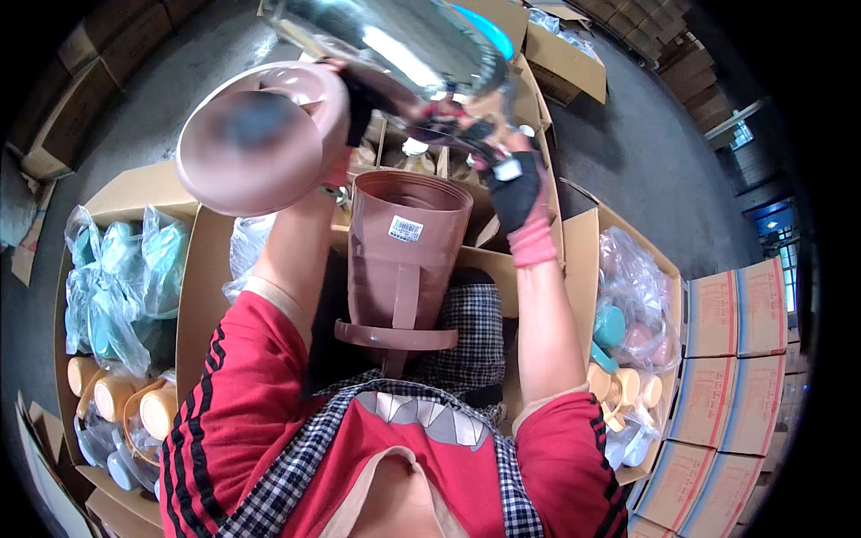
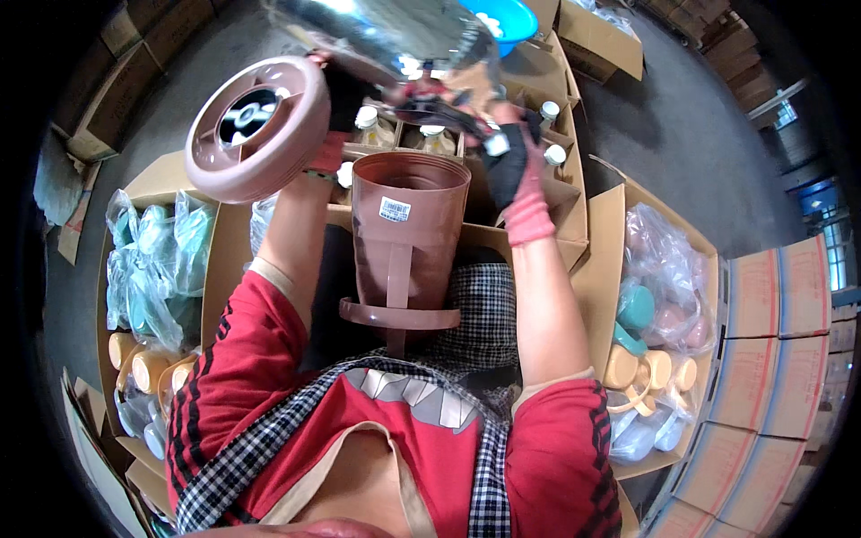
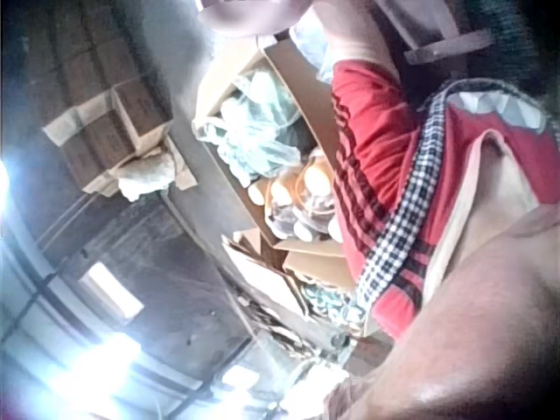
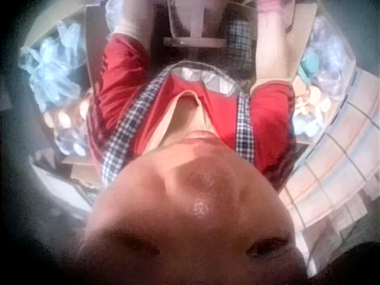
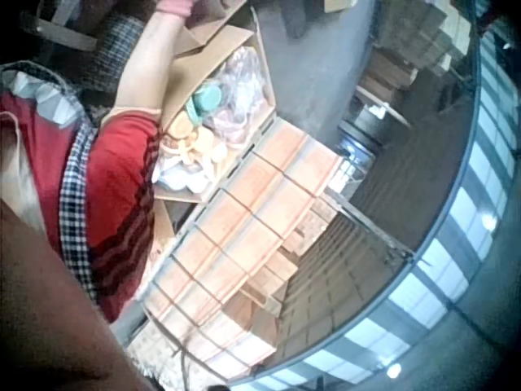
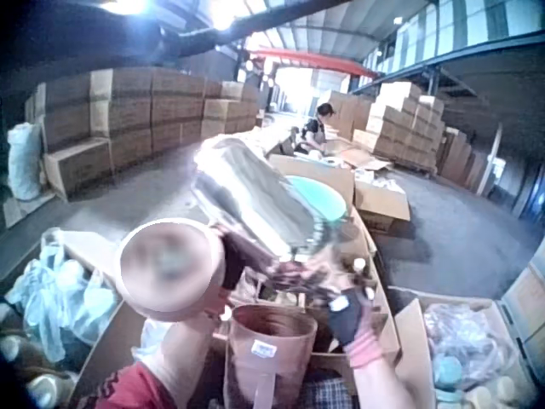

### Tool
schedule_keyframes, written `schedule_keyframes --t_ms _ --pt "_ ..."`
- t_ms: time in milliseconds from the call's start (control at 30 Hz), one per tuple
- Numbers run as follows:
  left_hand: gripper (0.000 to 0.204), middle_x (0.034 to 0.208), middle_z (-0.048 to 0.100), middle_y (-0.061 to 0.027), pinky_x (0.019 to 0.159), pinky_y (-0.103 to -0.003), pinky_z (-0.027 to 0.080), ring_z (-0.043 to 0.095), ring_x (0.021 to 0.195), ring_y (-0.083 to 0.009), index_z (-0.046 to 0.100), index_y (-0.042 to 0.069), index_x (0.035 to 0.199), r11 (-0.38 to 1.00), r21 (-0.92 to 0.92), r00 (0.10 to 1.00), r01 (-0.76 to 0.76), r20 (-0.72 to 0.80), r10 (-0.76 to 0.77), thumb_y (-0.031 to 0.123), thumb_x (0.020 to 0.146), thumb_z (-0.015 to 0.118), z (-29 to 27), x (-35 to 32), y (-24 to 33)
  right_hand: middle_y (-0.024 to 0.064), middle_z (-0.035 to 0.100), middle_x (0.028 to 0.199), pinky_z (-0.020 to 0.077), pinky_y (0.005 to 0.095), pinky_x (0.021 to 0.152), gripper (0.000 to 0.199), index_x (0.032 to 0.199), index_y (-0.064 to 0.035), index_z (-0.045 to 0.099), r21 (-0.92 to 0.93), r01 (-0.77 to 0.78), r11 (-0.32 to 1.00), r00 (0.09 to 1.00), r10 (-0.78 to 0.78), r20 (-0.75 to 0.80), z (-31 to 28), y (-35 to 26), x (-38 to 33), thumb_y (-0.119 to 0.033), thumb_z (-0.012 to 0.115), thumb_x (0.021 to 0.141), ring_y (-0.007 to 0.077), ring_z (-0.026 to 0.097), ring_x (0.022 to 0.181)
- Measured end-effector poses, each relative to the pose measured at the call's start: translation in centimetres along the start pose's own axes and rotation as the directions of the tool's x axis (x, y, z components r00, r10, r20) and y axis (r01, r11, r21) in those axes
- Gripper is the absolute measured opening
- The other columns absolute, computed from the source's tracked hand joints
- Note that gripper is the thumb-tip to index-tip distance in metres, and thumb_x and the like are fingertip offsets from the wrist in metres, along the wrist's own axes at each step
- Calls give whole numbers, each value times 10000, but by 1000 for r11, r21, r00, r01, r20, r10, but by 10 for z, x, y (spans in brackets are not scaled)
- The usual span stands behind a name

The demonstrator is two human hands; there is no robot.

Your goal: The person sits on the floor and packs thermos flasks into cardboard boxes. They unwrap the flasks from plastic, remove the lids, place the inner glass bottles into the outer containers, and reassemble them before placing them into the boxes.

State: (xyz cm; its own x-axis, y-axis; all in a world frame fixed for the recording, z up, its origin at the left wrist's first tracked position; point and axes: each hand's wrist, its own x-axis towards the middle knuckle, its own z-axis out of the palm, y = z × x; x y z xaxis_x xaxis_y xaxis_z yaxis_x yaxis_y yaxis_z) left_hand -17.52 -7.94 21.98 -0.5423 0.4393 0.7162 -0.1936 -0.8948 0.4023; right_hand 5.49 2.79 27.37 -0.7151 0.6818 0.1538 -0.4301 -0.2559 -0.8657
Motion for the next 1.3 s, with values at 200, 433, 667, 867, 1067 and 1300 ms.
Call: schedule_keyframes --t_ms 200,433,667,867,1067,1300 --pt "305 1030 465 -122 845 -471 366 467 917 -304 445 88 1023 986 -150 990 -71 111 88 337 857 384 -10 7 49 72 524 1083 413 262 846 547 1212 -18 388 -414 69 908 899 124 420 12 29 26 -111 661 748 123 506 966" --pt "272 835 564 -67 761 -342 431 533 805 -210 548 66 932 969 103 975 223 -25 -221 311 836 481 23 -32 72 38 425 1233 344 261 916 824 1281 -30 327 -279 -119 953 972 169 161 11 50 16 -677 260 774 132 428 1084" --pt "268 937 558 -77 792 -260 463 548 914 -148 508 12 1046 526 768 922 364 -217 -320 65 791 572 88 -69 94 43 475 1078 412 234 806 699 1322 -48 248 -303 80 950 963 5 268 -3 27 16 -201 648 770 105 484 908" --pt "272 1036 505 -105 877 -281 430 516 971 -166 415 1 1120 932 -104 865 346 -350 -360 61 858 459 52 -108 74 -23 453 685 367 249 595 484 933 -81 563 -883 161 442 723 556 410 22 -8 21 -275 766 538 108 423 639" --pt "325 951 539 -185 786 -288 495 555 894 -232 464 -69 1021 882 -242 830 404 -309 -465 217 866 458 57 -109 86 82 601 892 436 290 735 534 955 -54 555 -845 411 341 502 689 522 44 -8 30 -358 753 562 172 552 803" --pt "263 1078 486 -189 790 -279 490 548 895 -205 472 -44 1035 876 -289 849 387 -259 -461 144 852 487 79 -104 92 212 585 915 435 370 758 595 924 19 573 -841 488 -232 670 717 191 88 -10 -12 -516 574 665 323 559 872"
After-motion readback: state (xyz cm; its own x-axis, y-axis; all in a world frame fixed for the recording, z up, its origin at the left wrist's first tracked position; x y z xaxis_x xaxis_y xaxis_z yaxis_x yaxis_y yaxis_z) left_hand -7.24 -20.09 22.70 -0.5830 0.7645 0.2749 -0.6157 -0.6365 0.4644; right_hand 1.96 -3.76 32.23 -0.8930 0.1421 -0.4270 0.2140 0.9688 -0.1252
